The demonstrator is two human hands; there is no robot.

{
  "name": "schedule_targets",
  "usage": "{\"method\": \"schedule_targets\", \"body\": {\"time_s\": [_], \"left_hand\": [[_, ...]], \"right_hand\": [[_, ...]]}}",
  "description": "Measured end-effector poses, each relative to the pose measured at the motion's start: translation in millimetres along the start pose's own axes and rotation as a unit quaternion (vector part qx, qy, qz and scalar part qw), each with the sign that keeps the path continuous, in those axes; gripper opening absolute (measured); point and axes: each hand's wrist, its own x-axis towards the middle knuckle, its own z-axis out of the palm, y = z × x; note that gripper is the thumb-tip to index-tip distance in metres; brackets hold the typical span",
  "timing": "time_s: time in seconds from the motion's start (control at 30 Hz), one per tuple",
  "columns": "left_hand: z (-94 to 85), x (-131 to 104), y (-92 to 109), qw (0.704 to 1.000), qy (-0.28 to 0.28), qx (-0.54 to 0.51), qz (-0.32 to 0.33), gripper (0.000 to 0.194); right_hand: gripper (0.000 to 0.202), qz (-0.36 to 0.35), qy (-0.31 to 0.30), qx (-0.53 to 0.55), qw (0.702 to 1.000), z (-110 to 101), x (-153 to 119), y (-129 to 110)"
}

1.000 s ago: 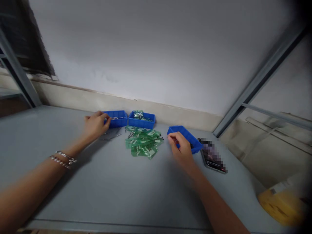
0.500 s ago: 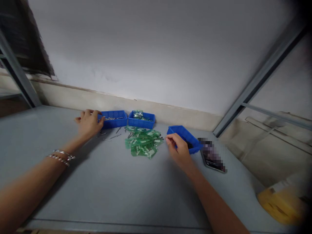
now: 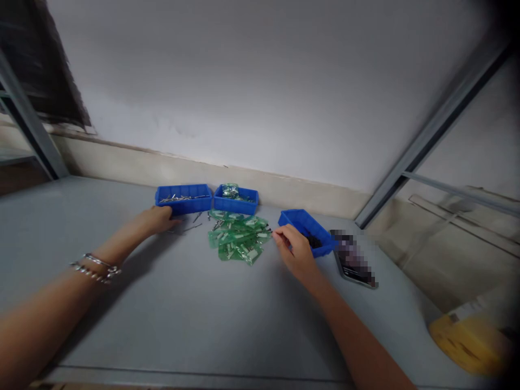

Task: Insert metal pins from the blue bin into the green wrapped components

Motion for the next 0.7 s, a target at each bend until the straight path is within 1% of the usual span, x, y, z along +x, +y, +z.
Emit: {"method": "schedule_targets", "body": {"time_s": [0.1, 0.23, 0.3, 0.37, 0.5, 0.6, 0.7], "left_hand": [[-3.5, 0.5, 7.3, 0.995, -0.065, 0.064, -0.044, 0.033], [-7.0, 2.1, 21.2, 0.990, -0.101, 0.083, -0.061, 0.015], [-8.1, 3.3, 28.8, 0.983, -0.134, 0.094, -0.080, 0.013], [-9.4, 3.8, 36.6, 0.978, -0.157, 0.102, -0.090, 0.015], [-12.6, 1.6, 51.3, 0.978, -0.159, 0.102, -0.088, 0.020], [-15.5, -0.3, 61.3, 0.980, -0.151, 0.101, -0.079, 0.022], [-15.3, -1.9, 72.5, 0.988, -0.113, 0.097, -0.047, 0.022]], "right_hand": [[0.020, -0.002, -0.005, -0.002, 1.000, 0.2, -0.2, 0.9], [0.020, -0.010, -0.012, -0.011, 1.000, 1.0, -1.1, 3.1], [0.019, -0.016, -0.012, -0.013, 1.000, 1.5, -1.5, 4.0], [0.019, -0.018, -0.013, -0.011, 1.000, 1.9, -1.8, 4.5], [0.019, -0.015, -0.017, -0.012, 1.000, 2.0, -1.8, 4.7], [0.019, -0.014, -0.023, -0.015, 1.000, 1.7, -1.7, 4.7], [0.019, -0.009, -0.026, -0.016, 0.999, 1.8, -1.8, 4.8]]}}
